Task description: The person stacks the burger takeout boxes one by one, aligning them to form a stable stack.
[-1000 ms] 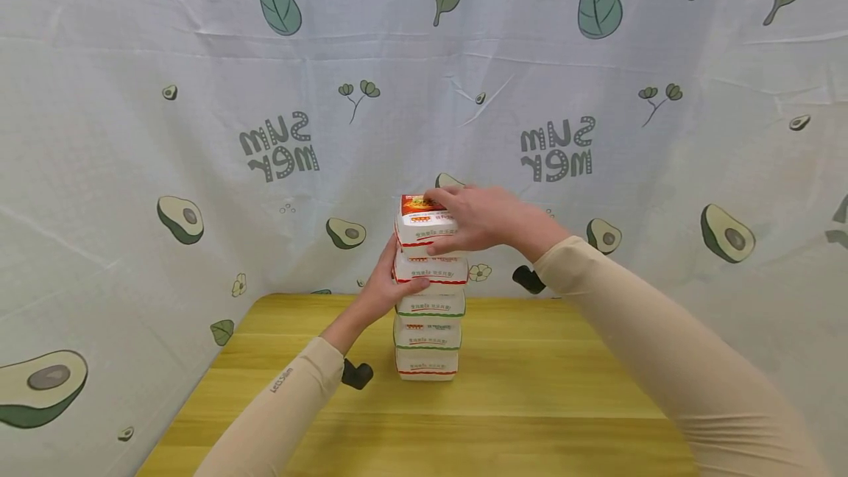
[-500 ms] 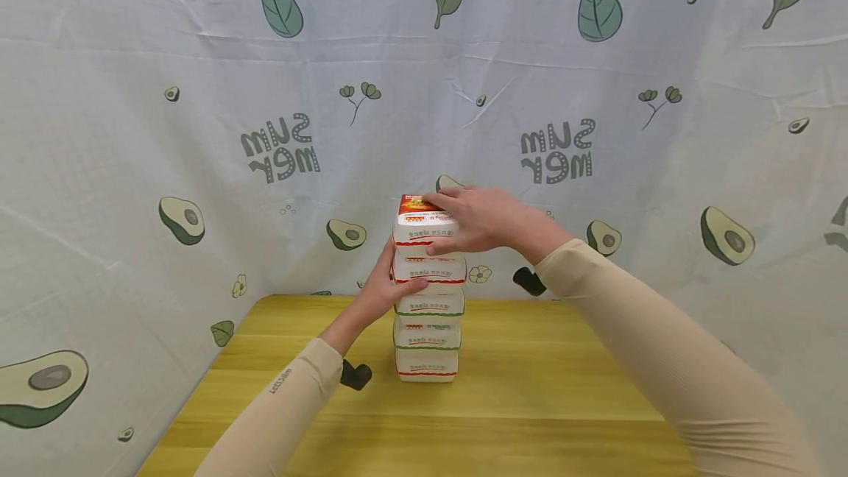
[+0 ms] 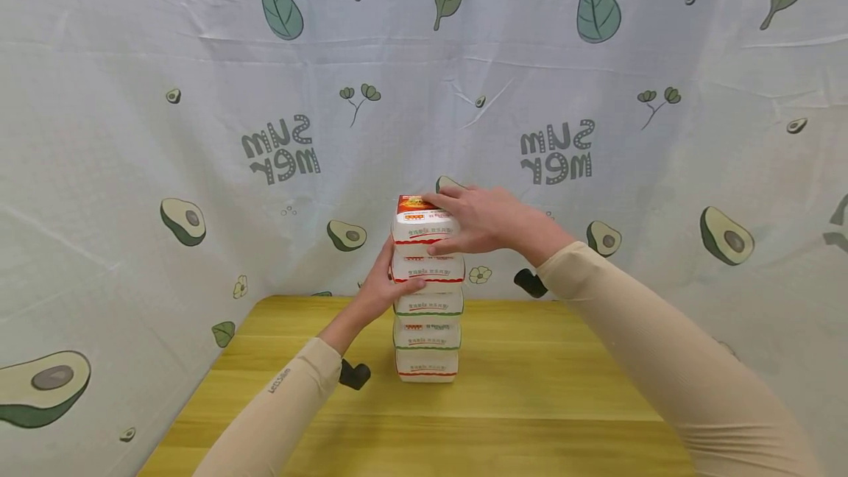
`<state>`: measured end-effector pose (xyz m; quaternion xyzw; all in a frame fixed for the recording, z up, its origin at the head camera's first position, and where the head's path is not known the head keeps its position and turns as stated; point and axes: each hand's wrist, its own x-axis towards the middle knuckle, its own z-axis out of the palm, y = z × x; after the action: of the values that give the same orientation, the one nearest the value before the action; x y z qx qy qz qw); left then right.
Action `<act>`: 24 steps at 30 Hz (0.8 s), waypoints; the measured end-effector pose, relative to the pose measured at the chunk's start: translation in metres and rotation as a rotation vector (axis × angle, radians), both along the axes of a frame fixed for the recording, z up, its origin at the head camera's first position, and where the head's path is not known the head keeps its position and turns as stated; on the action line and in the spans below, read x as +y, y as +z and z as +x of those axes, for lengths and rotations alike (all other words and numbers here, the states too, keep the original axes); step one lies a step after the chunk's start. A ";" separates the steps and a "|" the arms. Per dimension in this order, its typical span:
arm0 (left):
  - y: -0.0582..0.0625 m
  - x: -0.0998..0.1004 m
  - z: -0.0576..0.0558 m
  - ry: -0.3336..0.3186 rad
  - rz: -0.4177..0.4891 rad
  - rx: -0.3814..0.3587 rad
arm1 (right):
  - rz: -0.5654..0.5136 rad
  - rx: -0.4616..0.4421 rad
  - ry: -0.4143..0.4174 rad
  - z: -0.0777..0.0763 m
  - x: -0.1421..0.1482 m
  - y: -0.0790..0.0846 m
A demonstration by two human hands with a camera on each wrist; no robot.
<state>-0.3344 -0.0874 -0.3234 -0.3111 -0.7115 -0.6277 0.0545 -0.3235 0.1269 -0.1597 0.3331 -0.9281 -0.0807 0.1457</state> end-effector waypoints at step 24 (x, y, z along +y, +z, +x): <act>-0.007 0.000 0.002 0.104 -0.040 0.039 | -0.069 -0.010 -0.008 0.009 0.019 -0.004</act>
<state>-0.3327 -0.0875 -0.3307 -0.2870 -0.7378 -0.6036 0.0946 -0.3141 0.1462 -0.1639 0.3246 -0.9323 -0.0475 0.1522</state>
